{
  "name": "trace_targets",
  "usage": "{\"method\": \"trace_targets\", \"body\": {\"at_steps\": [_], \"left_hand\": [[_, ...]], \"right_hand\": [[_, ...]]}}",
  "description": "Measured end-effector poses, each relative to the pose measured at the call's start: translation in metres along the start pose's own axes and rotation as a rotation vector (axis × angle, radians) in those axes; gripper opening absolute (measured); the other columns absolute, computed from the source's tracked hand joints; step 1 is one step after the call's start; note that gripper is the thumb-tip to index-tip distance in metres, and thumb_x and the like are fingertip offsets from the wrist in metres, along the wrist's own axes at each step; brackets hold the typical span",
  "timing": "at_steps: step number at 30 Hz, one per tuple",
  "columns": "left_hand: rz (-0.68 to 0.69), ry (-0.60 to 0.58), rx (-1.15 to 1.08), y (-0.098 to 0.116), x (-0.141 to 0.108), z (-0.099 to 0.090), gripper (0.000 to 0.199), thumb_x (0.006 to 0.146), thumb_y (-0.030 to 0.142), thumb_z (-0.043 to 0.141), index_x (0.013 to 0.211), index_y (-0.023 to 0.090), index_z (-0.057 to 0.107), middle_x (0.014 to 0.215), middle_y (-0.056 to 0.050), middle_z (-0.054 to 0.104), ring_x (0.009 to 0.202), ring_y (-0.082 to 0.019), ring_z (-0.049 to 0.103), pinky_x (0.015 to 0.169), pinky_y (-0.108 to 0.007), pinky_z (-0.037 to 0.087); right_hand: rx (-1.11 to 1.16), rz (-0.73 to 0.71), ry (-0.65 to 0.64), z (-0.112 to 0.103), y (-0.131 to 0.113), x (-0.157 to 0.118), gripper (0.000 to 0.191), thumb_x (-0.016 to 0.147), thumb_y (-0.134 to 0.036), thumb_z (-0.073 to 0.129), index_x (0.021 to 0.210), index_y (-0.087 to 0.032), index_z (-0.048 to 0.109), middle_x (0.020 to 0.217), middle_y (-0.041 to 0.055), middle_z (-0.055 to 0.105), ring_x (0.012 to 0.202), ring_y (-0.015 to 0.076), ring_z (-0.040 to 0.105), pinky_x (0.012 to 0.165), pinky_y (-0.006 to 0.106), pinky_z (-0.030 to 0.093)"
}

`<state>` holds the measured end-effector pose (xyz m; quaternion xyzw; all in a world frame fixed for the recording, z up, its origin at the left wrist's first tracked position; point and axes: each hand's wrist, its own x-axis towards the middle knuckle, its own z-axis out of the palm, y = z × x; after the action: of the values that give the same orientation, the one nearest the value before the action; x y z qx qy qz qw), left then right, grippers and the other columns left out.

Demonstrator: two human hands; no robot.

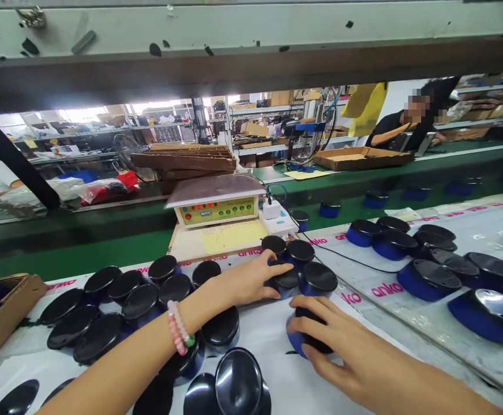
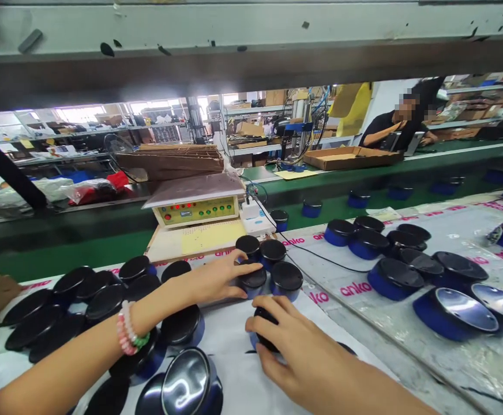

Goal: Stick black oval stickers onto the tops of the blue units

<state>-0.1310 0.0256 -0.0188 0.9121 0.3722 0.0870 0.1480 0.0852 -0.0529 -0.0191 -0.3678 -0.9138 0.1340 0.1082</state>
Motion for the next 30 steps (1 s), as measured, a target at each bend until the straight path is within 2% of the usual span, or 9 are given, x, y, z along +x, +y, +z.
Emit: {"method": "trace_targets", "body": {"at_steps": [5,7,9,12,14,17,21,26,30], "left_hand": [[-0.036,0.022,-0.011,0.003,-0.001,0.001,0.067,0.077,0.026,0.067,0.137,0.03,0.037,0.127,-0.008,0.046,0.106,-0.022,0.058,0.092,-0.035,0.047],[-0.065,0.056,-0.007,0.007,-0.01,-0.008,0.068,0.08,0.025,0.064,0.14,0.026,0.032,0.129,-0.009,0.045,0.111,-0.023,0.055,0.095,-0.036,0.044],[-0.11,0.125,0.004,0.012,-0.025,-0.021,0.059,0.085,0.027,0.058,0.138,0.024,0.034,0.131,-0.009,0.044,0.114,-0.023,0.052,0.099,-0.037,0.041],[-0.211,0.237,0.017,0.022,-0.055,-0.041,0.038,0.09,0.03,0.049,0.129,0.028,0.046,0.127,-0.004,0.049,0.112,-0.019,0.053,0.099,-0.034,0.041],[-0.276,0.26,0.016,0.028,-0.079,-0.045,0.03,0.092,0.03,0.047,0.122,0.03,0.051,0.123,-0.001,0.053,0.11,-0.017,0.054,0.098,-0.031,0.043],[-0.339,0.207,0.049,0.035,-0.112,-0.031,0.026,0.093,0.033,0.044,0.116,0.032,0.055,0.122,0.0,0.055,0.11,-0.017,0.055,0.096,-0.031,0.045],[-0.389,0.18,0.185,0.035,-0.137,0.004,0.034,0.094,0.037,0.039,0.126,0.032,0.049,0.131,-0.003,0.051,0.115,-0.022,0.054,0.094,-0.038,0.049],[-0.43,0.169,0.279,0.033,-0.136,0.024,0.053,0.093,0.047,0.036,0.142,0.025,0.028,0.137,-0.008,0.048,0.115,-0.026,0.054,0.093,-0.044,0.049],[-0.458,0.168,0.296,0.035,-0.13,0.025,0.056,0.093,0.05,0.032,0.139,0.019,0.033,0.133,-0.01,0.052,0.113,-0.027,0.056,0.092,-0.044,0.048]], "right_hand": [[0.042,0.053,0.004,0.013,-0.001,0.007,0.023,0.085,-0.016,0.043,0.103,-0.024,0.055,0.113,0.0068,0.055,0.102,0.0246,0.051,0.081,0.042,0.05],[0.032,0.04,0.029,0.021,-0.001,0.01,0.021,0.085,-0.014,0.04,0.095,-0.023,0.056,0.107,0.0061,0.057,0.097,0.0238,0.051,0.079,0.043,0.05],[0.011,0.035,0.079,0.028,0.0,0.012,0.021,0.083,-0.012,0.04,0.092,-0.021,0.057,0.102,0.007,0.058,0.094,0.0243,0.052,0.077,0.042,0.05],[-0.026,0.043,0.151,0.033,0.004,0.008,0.034,0.081,-0.015,0.043,0.114,-0.019,0.052,0.113,0.0111,0.056,0.102,0.0259,0.054,0.081,0.043,0.051],[-0.046,0.022,0.135,0.029,0.007,0.002,0.046,0.081,-0.018,0.045,0.126,-0.02,0.044,0.124,0.0128,0.052,0.111,0.0254,0.052,0.087,0.041,0.051],[-0.047,-0.062,0.034,0.018,0.008,-0.008,0.047,0.073,-0.011,0.047,0.118,-0.028,0.05,0.135,0.0077,0.045,0.124,0.0237,0.045,0.092,0.036,0.05],[-0.035,-0.035,0.017,0.018,0.006,-0.012,0.048,0.074,-0.012,0.046,0.119,-0.03,0.048,0.139,0.0066,0.041,0.132,0.0266,0.034,0.093,0.042,0.049],[0.089,0.076,0.021,0.027,0.003,-0.004,0.033,0.081,-0.014,0.042,0.113,-0.021,0.05,0.117,0.0108,0.055,0.116,0.0228,0.049,0.091,0.038,0.049],[0.082,0.003,0.073,0.028,0.003,-0.002,0.028,0.085,-0.017,0.044,0.111,-0.02,0.052,0.115,0.0107,0.056,0.112,0.0216,0.051,0.093,0.036,0.048]]}}
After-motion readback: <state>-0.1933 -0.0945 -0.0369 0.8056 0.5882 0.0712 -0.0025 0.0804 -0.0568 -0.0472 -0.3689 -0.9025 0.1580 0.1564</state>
